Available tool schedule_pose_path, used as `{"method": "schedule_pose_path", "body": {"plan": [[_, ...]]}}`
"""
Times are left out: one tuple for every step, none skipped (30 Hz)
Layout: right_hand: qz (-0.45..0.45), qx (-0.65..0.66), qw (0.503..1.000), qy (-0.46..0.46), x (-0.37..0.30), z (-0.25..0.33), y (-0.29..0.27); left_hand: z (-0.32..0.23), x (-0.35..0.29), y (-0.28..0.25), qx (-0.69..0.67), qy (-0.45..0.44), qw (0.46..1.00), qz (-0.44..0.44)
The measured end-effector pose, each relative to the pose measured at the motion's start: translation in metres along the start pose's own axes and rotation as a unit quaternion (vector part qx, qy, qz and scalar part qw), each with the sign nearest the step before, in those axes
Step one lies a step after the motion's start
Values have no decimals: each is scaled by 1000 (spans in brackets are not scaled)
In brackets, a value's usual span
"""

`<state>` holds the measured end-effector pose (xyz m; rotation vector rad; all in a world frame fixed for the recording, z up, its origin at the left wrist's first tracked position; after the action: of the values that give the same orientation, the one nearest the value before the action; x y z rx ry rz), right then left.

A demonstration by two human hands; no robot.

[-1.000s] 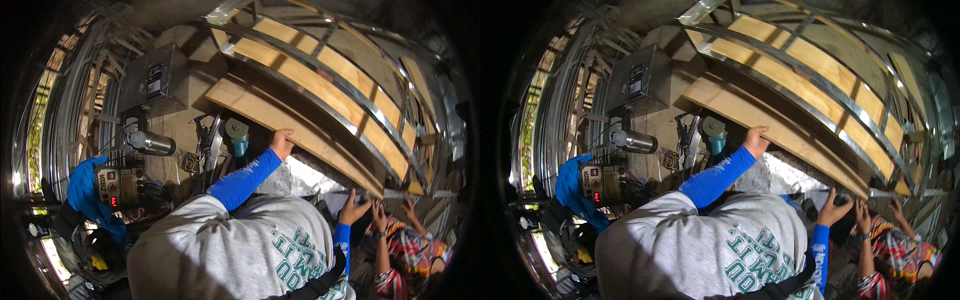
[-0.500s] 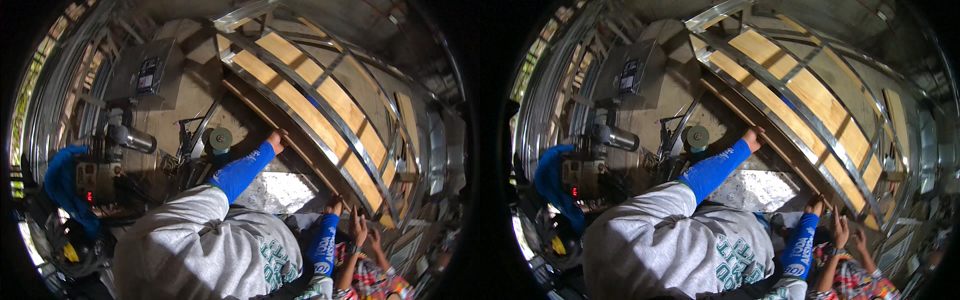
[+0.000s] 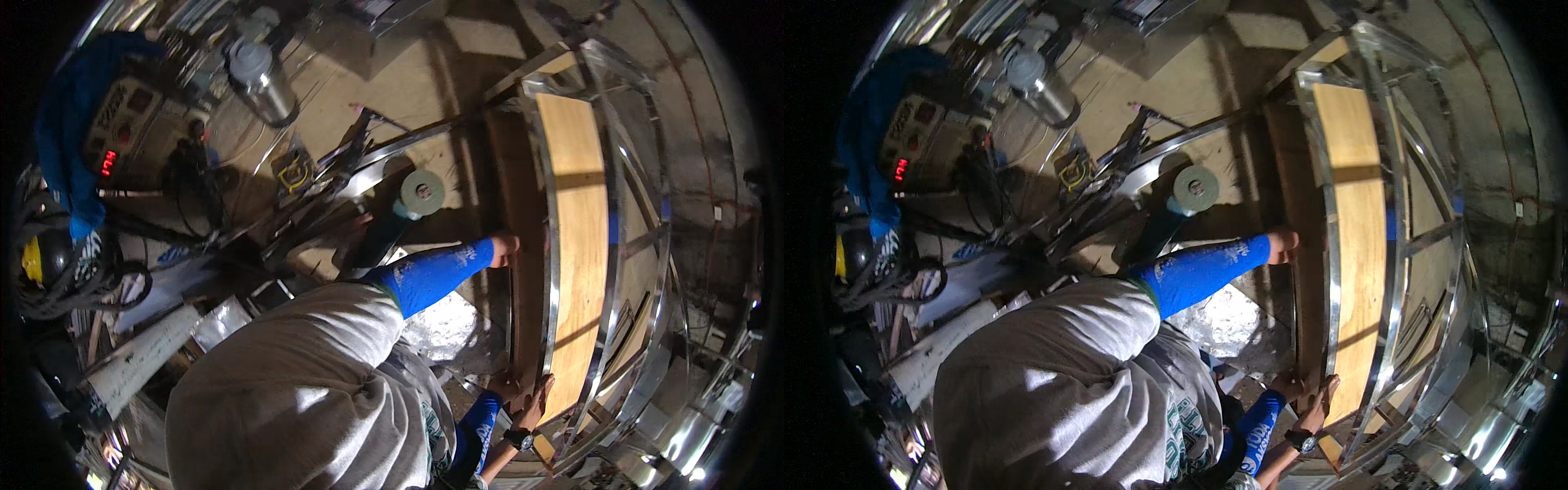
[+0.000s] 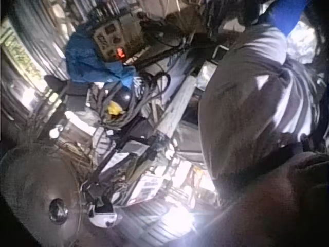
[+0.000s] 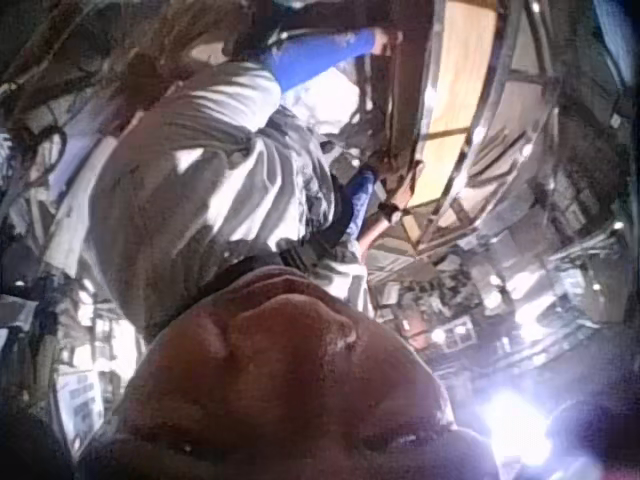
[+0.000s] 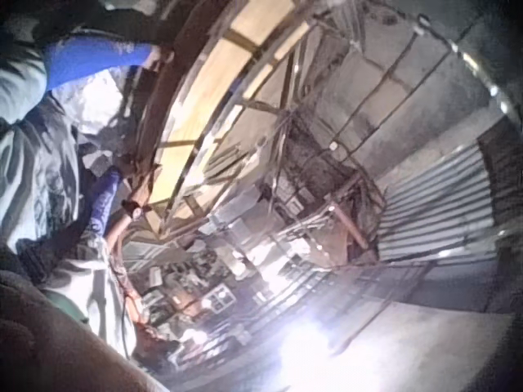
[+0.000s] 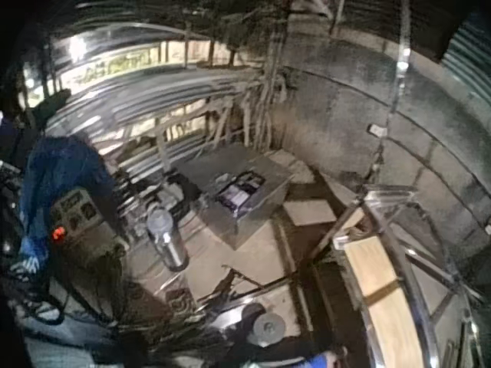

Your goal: The person assembles a rectangular metal frame on a workbench, using a hammer to tap joints into alignment. They then place wooden planks across the frame and adjust them with assistance from a coworker.

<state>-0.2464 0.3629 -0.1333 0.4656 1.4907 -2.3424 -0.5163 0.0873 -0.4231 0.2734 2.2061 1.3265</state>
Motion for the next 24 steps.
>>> {"method": "schedule_pose_path", "body": {"plan": [[22, -65, 997, -33, 16, 4, -7, -2, 13, -6, -9, 24, 1000, 1], [41, -123, 990, -59, 27, 0, -10, -9, 20, -8, 3, 21, 1000, 6], [52, -164, 982, -72, 28, -8, -5, -6, 9, -1, -1, 11, 1000, 3], [-6, 61, 997, 39, 19, -17, 14, -7, -11, 22, 10, -15, 1000, 4], [-61, -367, 922, -109, -9, -72, 27, -4, -29, 51, 9, -40, 999, 19], [-30, -126, 992, -2, 28, -79, 53, -12, -31, 44, -4, -8, 1000, 21], [-4, -124, 991, 52, 58, -81, 75, -22, -28, 40, 24, 14, 1000, 14], [14, -145, 985, 96, 70, -88, 88, -24, -18, 46, 54, 26, 998, 19], [32, -191, 973, 128, 78, -95, 93, -27, -8, 52, 83, 37, 996, 25], [54, -237, 958, 155, 86, -102, 95, -23, -1, 54, 110, 45, 993, 27], [80, -280, 941, 175, 94, -107, 95, -32, 1, 64, 442, 48, 892, 82], [107, -322, 921, 192, 98, -110, 94, -35, 0, 61, 463, 52, 883, 56], [124, -356, 902, 209, 101, -113, 95, -36, 2, 63, 456, 48, 888, 34], [145, -390, 881, 225, 99, -116, 94, -34, 0, 67, 433, 46, 900, 15], [169, -429, 855, 237, 92, -119, 94, -32, -2, 71, 428, 46, 902, 12], [183, -449, 838, 251, 85, -121, 96, -30, -4, 76, 436, 46, 899, 12], [195, -468, 825, 249, 95, -113, 99, -35, -1, 70, 440, 56, 896, -2], [224, -455, 817, 273, 119, -3, 140, -38, 6, 23, 473, 46, 879, -52], [191, -420, 847, 265, 110, -44, 120, -36, 4, 42, 479, 53, 875, -41], [159, -381, 876, 251, 104, -88, 102, -39, 0, 57, 489, 55, 870, -30], [128, -345, 901, 232, 97, -131, 83, -44, -3, 72, 496, 58, 866, -21], [51, -262, 950, 159, 85, -174, 60, -49, -11, 88, 501, 62, 863, -6], [-10, -192, 979, 73, 64, -211, 32, -49, -16, 103, 505, 66, 861, 15], [-7, -179, 980, 91, 77, -220, 48, -48, -15, 93, 533, 59, 844, 9]]}}
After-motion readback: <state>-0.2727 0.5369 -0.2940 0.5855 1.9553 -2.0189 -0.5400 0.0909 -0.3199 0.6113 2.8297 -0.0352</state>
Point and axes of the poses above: each hand's wrist, its own x-axis towards the middle knuckle, its own y-axis out of the palm, z = x × y, the point moved 6 cm from there along x, towards the middle knuckle, and after that the axes turned 14 degrees about z, right-handed, at the moved point
